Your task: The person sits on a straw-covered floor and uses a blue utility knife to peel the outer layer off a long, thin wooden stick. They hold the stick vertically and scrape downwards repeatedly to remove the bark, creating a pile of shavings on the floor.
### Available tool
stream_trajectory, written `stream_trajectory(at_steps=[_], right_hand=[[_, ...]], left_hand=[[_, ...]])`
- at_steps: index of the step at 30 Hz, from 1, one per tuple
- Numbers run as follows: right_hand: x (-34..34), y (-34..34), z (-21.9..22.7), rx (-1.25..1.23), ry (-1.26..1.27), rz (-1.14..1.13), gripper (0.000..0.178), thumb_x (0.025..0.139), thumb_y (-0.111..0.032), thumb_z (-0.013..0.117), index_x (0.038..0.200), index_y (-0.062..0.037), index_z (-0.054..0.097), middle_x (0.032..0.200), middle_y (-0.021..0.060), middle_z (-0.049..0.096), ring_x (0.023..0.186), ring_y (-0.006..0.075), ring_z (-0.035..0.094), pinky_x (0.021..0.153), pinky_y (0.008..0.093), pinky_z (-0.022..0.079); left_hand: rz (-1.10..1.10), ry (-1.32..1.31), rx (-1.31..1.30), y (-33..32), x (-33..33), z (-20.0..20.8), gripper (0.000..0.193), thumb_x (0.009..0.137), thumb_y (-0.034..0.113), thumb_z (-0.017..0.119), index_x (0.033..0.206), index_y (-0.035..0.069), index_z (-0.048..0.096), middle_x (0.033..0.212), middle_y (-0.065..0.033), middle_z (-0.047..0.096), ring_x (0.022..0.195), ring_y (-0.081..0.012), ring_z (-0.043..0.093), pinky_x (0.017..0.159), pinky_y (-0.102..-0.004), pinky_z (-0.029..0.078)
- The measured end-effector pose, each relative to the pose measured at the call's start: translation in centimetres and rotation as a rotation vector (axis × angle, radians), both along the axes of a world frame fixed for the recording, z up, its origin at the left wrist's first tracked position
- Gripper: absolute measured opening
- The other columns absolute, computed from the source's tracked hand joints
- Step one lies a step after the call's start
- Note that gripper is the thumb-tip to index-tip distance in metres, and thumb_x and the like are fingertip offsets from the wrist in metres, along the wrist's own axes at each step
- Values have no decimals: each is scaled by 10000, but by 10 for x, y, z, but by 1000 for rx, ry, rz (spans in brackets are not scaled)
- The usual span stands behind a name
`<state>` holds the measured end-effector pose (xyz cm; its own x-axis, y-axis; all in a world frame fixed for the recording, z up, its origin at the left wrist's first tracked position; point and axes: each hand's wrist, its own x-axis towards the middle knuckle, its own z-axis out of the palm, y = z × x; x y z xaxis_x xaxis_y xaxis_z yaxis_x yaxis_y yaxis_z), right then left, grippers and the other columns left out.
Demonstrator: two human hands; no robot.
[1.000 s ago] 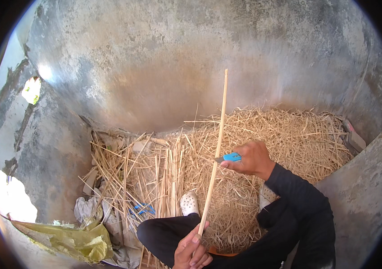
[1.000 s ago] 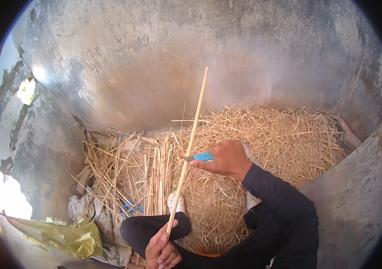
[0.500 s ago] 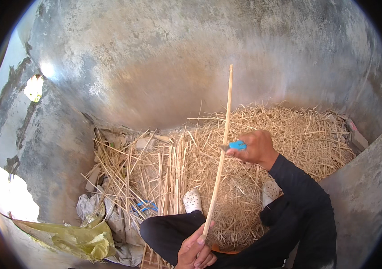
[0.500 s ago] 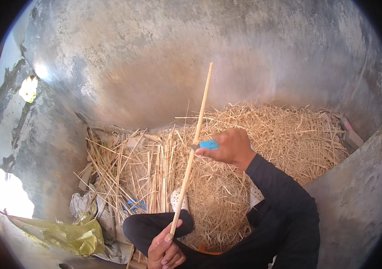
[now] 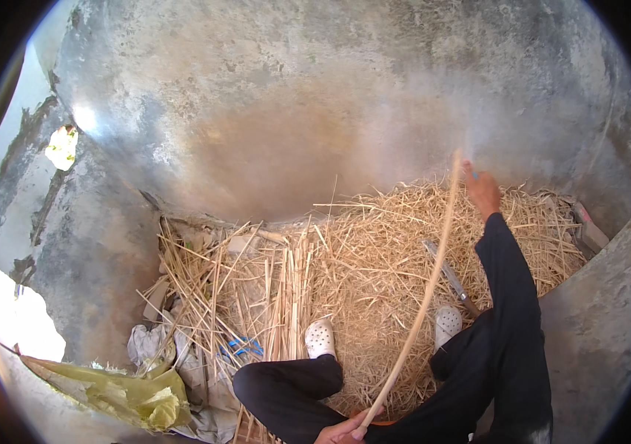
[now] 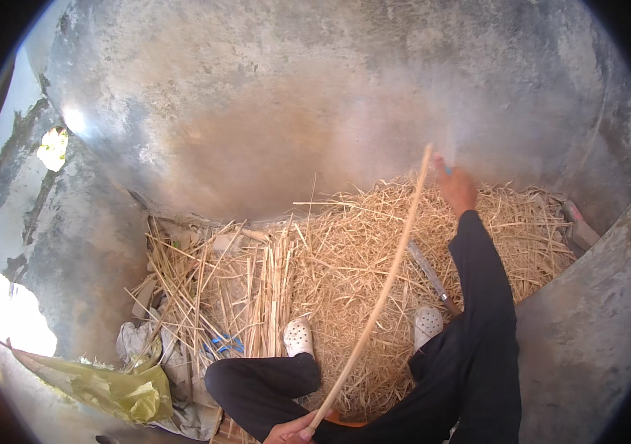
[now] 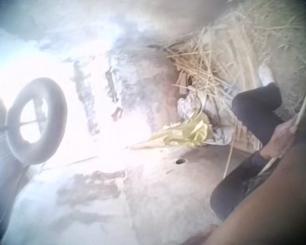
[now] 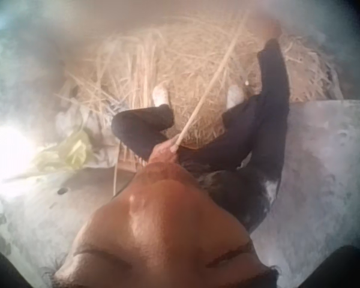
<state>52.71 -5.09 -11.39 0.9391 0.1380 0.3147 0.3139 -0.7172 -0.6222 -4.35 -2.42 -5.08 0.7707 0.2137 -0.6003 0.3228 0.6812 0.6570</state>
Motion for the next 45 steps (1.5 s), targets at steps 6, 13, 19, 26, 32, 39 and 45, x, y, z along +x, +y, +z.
stream_trajectory(at_steps=[6, 13, 19, 26, 32, 39, 45], right_hand=[[-53, -1, -23, -84, 118, 294, 774, 852, -719, 416, 559, -14, 545, 534, 86, 507, 497, 235, 461, 495, 421, 361], [-245, 17, 66, -65, -325, 1112, 624, 792, -683, 558, 610, -94, 655, 449, 39, 523, 391, 212, 537, 421, 347, 421], [-203, 24, 54, -20, -229, 834, 684, 747, -745, 553, 467, -121, 537, 405, 57, 473, 348, 230, 488, 362, 349, 373], [-204, 33, 54, -83, -294, 808, 663, 794, -709, 529, 495, -119, 573, 405, 53, 479, 367, 215, 508, 385, 346, 381], [-245, 26, 53, -72, -253, 1047, 632, 781, -723, 529, 565, -135, 620, 457, 60, 518, 391, 229, 513, 408, 374, 401], [-173, 39, 43, -131, -175, 727, 645, 795, -699, 527, 521, -116, 577, 427, 52, 488, 361, 202, 487, 400, 379, 394], [-269, 25, 53, 48, -334, 1138, 725, 729, -792, 507, 478, -114, 562, 415, 60, 491, 346, 211, 486, 368, 321, 372]], left_hand=[[210, -220, 80, 17, 28, 43, 500, 968, 206, 511, 1402, 6, 364, 470, 55, 371, 359, -29, 308, 394, -196, 266], [213, -222, 198, 24, 43, 52, 490, 986, 203, 468, 1413, 3, 335, 446, 47, 372, 325, -40, 310, 394, -196, 288], [201, -207, 78, 15, 39, 44, 475, 989, 181, 454, 1411, -3, 339, 435, 41, 355, 326, -42, 302, 381, -204, 277], [203, -231, 133, 15, 37, 44, 465, 987, 187, 455, 1404, 4, 359, 434, 46, 349, 323, -38, 297, 374, -198, 264], [260, -296, 34, 23, 40, 43, 464, 989, 160, 442, 1417, 14, 335, 430, 45, 347, 323, -44, 301, 372, -201, 265], [173, -213, -80, 19, 37, 41, 466, 1002, 162, 413, 1434, 30, 297, 421, 42, 345, 303, -52, 311, 342, -203, 268], [300, -315, -169, 27, 40, 43, 472, 1011, 150, 367, 1453, 42, 242, 420, 49, 342, 286, -51, 317, 301, -186, 285]])
